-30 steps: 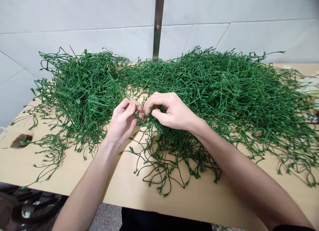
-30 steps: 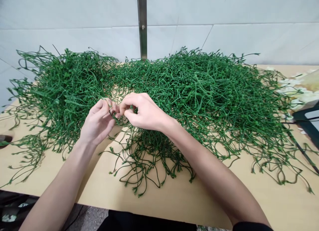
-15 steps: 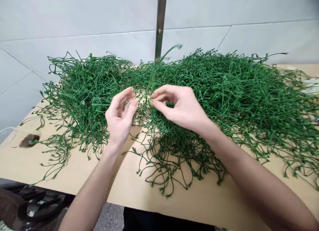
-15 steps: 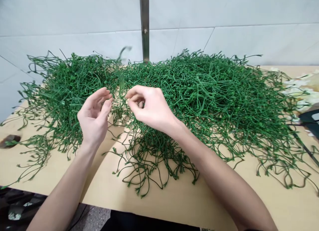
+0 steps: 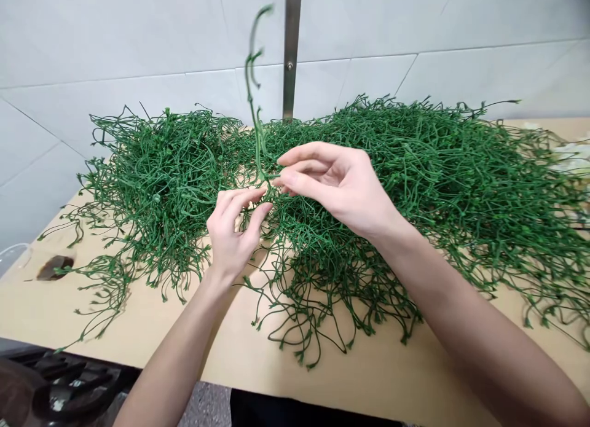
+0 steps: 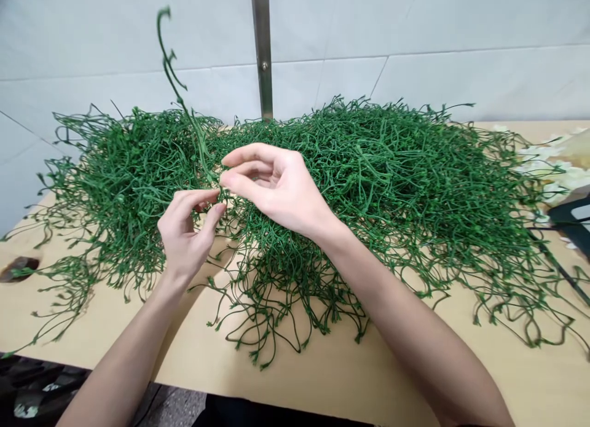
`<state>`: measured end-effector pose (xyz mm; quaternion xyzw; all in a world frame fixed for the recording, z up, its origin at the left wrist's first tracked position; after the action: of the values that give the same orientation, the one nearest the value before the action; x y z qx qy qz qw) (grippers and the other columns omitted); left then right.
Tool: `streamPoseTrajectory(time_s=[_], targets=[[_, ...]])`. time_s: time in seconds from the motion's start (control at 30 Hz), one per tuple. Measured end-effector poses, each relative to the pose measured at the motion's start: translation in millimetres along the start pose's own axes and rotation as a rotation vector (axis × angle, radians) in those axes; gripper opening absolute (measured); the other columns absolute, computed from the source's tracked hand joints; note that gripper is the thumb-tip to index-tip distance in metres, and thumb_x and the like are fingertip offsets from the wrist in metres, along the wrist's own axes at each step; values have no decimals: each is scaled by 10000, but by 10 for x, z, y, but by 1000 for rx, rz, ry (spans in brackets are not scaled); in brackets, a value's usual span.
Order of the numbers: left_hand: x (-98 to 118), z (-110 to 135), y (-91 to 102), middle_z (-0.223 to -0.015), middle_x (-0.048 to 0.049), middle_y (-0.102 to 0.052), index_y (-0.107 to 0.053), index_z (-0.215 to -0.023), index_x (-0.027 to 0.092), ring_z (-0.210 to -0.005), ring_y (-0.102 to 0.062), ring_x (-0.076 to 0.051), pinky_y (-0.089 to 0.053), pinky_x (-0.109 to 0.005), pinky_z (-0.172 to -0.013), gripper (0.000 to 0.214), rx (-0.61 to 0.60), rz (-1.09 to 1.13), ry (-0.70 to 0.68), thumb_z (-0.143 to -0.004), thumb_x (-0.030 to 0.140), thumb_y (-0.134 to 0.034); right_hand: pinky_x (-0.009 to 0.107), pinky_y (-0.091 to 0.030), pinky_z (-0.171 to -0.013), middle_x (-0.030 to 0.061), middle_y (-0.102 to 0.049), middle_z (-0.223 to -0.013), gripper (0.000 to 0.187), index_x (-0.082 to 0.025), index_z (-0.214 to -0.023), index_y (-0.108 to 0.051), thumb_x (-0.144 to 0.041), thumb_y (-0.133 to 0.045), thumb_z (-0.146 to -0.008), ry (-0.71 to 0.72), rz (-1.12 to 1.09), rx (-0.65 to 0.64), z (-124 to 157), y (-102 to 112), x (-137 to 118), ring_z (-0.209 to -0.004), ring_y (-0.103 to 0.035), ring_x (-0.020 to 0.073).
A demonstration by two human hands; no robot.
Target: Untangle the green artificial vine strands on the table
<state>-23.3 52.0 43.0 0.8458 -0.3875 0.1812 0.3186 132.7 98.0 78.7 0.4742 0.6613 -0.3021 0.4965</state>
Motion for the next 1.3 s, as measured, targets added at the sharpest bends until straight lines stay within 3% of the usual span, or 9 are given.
streamPoseTrajectory(time_s=[0.1, 0.27, 0.37, 0.53, 0.73, 0.87, 1.03, 1.3], targets=[[-18, -4, -18, -853, -27, -668, -686, -874, 208, -821, -602, -164, -490, -312, -757, 81, -30, 5, 36, -861, 181, -610, 306, -570, -846, 53, -700, -960, 298, -152, -1025, -637, -235, -707, -747, -2, -27, -78, -13, -53, 60, -928, -677, 161], [-42, -14, -22, -855, -27, -658, -669, -839, 202, -816, -595, -158, -470, -294, -708, 86, -35, 30, 91, -873, 193, -591, 281, -532, -684, 49, -698, -777, 155, -128, -788, -686, -282, -669, -783, -20, 223, 39, -28, 29, 169, -709, -634, 138], [-42, -15, -30, -875, -33, -665, -669, -842, 200, -842, -603, -169, -480, -305, -724, 50, -47, 35, 93, -849, 211, -621, 265, -482, -632, 45, -704, -757, 226, -132, -785, -727, -321, -611, -833, -28, 355, -61, -13, -53, 210, -671, -597, 130], [-65, 5, -60, -948, -46, -697, -677, -867, 207, -931, -614, -190, -491, -334, -822, 61, -86, 99, 105, -848, 226, -622, 244, -441, -621, 32, -709, -757, 209, -137, -795, -745, -240, -566, -826, 70, 504, -87, 4, -132, 161, -634, -559, 112], [-133, 45, -107, -859, -32, -671, -656, -908, 194, -804, -617, -150, -472, -283, -749, 125, -156, 123, 239, -907, 241, -541, 232, -422, -631, 21, -685, -680, 203, -139, -712, -720, -167, -535, -789, 230, 681, -103, 15, -136, 138, -582, -534, 97], [-106, 35, -127, -933, -42, -681, -649, -982, 201, -877, -609, -173, -474, -313, -797, 132, -194, 68, 184, -898, 242, -556, 234, -392, -613, 20, -655, -655, 193, -137, -709, -698, -170, -527, -790, 340, 746, -103, 30, -130, 117, -574, -519, 98], [-46, 23, -164, -888, -31, -685, -667, -921, 205, -864, -563, -189, -447, -344, -801, 96, -242, -24, 35, -878, 213, -581, 221, -342, -560, -23, -544, -567, 178, -142, -690, -637, -174, -493, -789, 209, 689, -210, 28, -161, 168, -523, -441, 77], [46, 55, -204, -832, -30, -621, -590, -837, 188, -839, -487, -188, -409, -334, -773, 88, -316, -79, 8, -901, 203, -531, 237, -248, -531, -54, -391, -528, 217, -163, -562, -446, -228, -502, -761, 21, 593, -283, 8, -179, 291, -530, -318, 71]])
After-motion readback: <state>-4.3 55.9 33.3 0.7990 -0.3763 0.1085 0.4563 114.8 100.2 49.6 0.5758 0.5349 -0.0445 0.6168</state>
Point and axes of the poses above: each hand's wrist, its own z-axis away from the middle knuckle, its own y-axis out of the back of the hand, x = y × z, the point moved 6 cm from there along -z, towards the middle knuckle
